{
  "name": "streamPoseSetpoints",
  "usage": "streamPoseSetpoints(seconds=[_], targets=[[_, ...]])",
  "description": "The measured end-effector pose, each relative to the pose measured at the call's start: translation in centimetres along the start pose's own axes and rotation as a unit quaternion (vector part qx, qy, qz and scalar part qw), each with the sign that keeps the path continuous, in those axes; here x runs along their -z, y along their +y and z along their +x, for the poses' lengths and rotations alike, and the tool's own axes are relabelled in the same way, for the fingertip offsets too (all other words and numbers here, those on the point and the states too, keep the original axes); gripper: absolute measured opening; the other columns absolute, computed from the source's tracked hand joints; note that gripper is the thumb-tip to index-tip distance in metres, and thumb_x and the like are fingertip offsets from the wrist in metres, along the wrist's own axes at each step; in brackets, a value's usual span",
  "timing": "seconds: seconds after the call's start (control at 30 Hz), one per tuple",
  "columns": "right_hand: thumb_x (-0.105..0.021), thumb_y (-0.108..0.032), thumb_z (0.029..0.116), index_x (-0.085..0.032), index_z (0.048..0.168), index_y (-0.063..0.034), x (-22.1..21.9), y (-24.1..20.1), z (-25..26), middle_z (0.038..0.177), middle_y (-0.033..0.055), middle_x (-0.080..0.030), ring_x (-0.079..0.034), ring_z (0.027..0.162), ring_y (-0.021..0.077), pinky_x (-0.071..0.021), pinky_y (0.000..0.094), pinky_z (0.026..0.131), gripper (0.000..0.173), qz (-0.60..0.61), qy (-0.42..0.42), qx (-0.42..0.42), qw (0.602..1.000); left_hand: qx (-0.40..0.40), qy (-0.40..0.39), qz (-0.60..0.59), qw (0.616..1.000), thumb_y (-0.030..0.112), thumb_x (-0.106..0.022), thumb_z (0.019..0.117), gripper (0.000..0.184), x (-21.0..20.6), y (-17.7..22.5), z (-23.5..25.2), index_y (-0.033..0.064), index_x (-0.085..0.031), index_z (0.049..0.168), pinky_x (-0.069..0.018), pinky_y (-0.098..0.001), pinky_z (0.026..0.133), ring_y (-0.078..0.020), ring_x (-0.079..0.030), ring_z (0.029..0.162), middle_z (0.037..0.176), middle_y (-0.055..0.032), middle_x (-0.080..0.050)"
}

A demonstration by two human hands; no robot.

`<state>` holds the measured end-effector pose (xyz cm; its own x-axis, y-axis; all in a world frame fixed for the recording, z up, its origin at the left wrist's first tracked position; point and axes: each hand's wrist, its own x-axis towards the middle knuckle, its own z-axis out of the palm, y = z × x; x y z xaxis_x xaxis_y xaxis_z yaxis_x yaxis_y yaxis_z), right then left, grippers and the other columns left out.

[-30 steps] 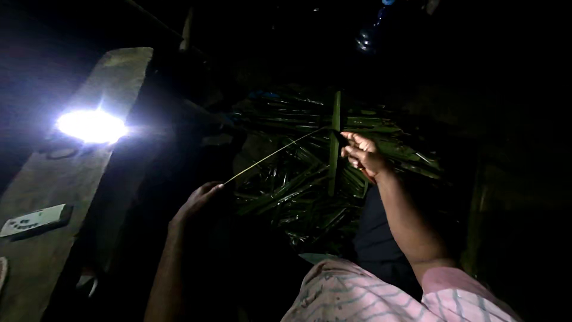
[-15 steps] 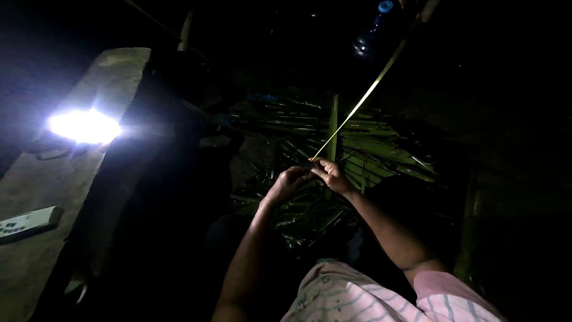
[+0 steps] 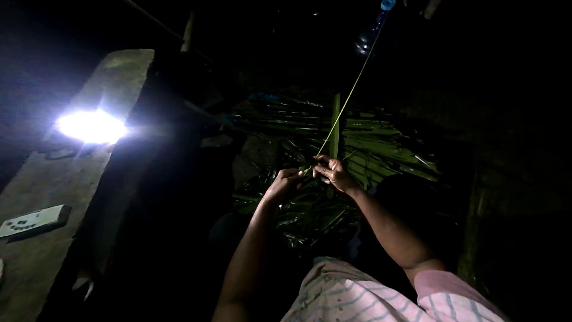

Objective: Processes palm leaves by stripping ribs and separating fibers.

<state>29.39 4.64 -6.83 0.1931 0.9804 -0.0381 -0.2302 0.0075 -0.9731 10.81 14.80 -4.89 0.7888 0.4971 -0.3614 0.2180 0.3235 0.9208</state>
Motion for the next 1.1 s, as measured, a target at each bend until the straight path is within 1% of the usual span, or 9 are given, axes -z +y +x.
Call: streamPoseSetpoints(seconds=[0.27,0.37,0.53,0.6,0.67,0.9,0.97,1.03,1.1], targets=[[-0.049,-0.004,0.1045,-0.061,0.120,-0.0055,2.9,-1.7,-0.1,0.080,0.0040,-0.065,-0.043,0.045,0.0015,-0.0381,0.0150,0.042,0.019,0.068,0.095,0.019,0.993,0.025,-0.026,0.098,0.995,0.018,-0.049,0.1076,0.023,1.6,1.3,-1.7,0.0035,-0.065,0.099,-0.0416,-0.0163,0.045,-0.0023,-0.049,0.049,0.069,0.0024,-0.059],[-0.047,-0.005,0.1047,-0.062,0.114,-0.0062,4.0,-2.5,-0.3,0.081,0.0043,-0.065,-0.042,0.044,0.0016,-0.0372,0.0148,0.040,0.017,0.083,0.123,0.046,0.988,0.035,-0.032,0.136,0.990,0.018,-0.047,0.1078,0.024,2.9,2.4,-2.7,0.0045,-0.065,0.099,-0.0399,-0.0155,0.044,-0.0010,-0.047,0.048,0.067,0.0039,-0.057],[-0.050,-0.008,0.1016,-0.064,0.113,-0.0129,5.8,-4.1,-1.3,0.081,0.0012,-0.064,-0.039,0.043,0.0012,-0.0349,0.0150,0.038,0.019,0.081,0.152,0.077,0.982,0.036,-0.025,0.232,0.972,0.021,-0.050,0.1071,0.026,6.7,4.7,-5.3,0.0057,-0.070,0.101,-0.0458,-0.0172,0.050,-0.0007,-0.054,0.054,0.074,0.0039,-0.066],[-0.051,-0.005,0.0992,-0.063,0.114,-0.0091,6.7,-4.3,-0.9,0.080,0.0021,-0.066,-0.043,0.043,0.0021,-0.0381,0.0158,0.038,0.019,0.108,0.165,0.104,0.975,0.038,-0.004,0.258,0.965,0.019,-0.052,0.1066,0.023,8.3,5.4,-6.8,0.0057,-0.070,0.102,-0.0473,-0.0176,0.052,-0.0005,-0.055,0.056,0.076,0.0037,-0.067],[-0.051,-0.004,0.0991,-0.062,0.117,-0.0075,7.5,-4.5,-0.8,0.081,0.0022,-0.066,-0.044,0.043,0.0023,-0.0389,0.0160,0.039,0.022,0.120,0.175,0.121,0.970,0.038,0.014,0.271,0.962,0.017,-0.053,0.1053,0.021,10.1,5.8,-8.4,0.0060,-0.071,0.103,-0.0523,-0.0197,0.060,-0.0017,-0.060,0.063,0.079,0.0035,-0.068],[-0.046,-0.003,0.0999,-0.060,0.111,-0.0101,9.8,-5.6,-0.8,0.084,-0.0014,-0.064,-0.042,0.044,-0.0001,-0.0376,0.0135,0.040,0.019,0.121,0.213,0.163,0.956,0.032,0.083,0.294,0.952,0.016,-0.056,0.1000,0.018,16.0,5.2,-13.9,0.0097,-0.070,0.091,-0.0505,-0.0198,0.059,-0.0005,-0.058,0.061,0.073,0.0069,-0.064],[-0.043,-0.001,0.1005,-0.058,0.112,-0.0112,10.5,-5.6,-0.9,0.084,-0.0024,-0.065,-0.042,0.044,-0.0005,-0.0378,0.0133,0.039,0.021,0.126,0.230,0.169,0.950,0.039,0.106,0.288,0.951,0.013,-0.053,0.1017,0.017,16.8,5.4,-15.9,0.0090,-0.068,0.093,-0.0506,-0.0180,0.059,0.0007,-0.057,0.061,0.074,0.0078,-0.063],[-0.042,-0.003,0.1011,-0.058,0.117,-0.0129,11.5,-5.4,-1.1,0.083,-0.0039,-0.064,-0.041,0.044,-0.0008,-0.0368,0.0130,0.039,0.025,0.135,0.233,0.180,0.946,0.049,0.153,0.266,0.950,0.012,-0.053,0.0997,0.018,18.1,4.7,-17.7,0.0068,-0.070,0.098,-0.0527,-0.0196,0.059,-0.0014,-0.060,0.062,0.076,0.0052,-0.067],[-0.039,-0.004,0.1043,-0.055,0.124,-0.0152,12.2,-5.4,-1.4,0.084,-0.0057,-0.061,-0.039,0.043,-0.0022,-0.0355,0.0111,0.039,0.027,0.131,0.241,0.184,0.944,0.036,0.180,0.265,0.947,0.014,-0.055,0.0993,0.016,19.7,3.6,-19.0,0.0084,-0.069,0.096,-0.0514,-0.0193,0.058,-0.0004,-0.059,0.061,0.074,0.0069,-0.066]])
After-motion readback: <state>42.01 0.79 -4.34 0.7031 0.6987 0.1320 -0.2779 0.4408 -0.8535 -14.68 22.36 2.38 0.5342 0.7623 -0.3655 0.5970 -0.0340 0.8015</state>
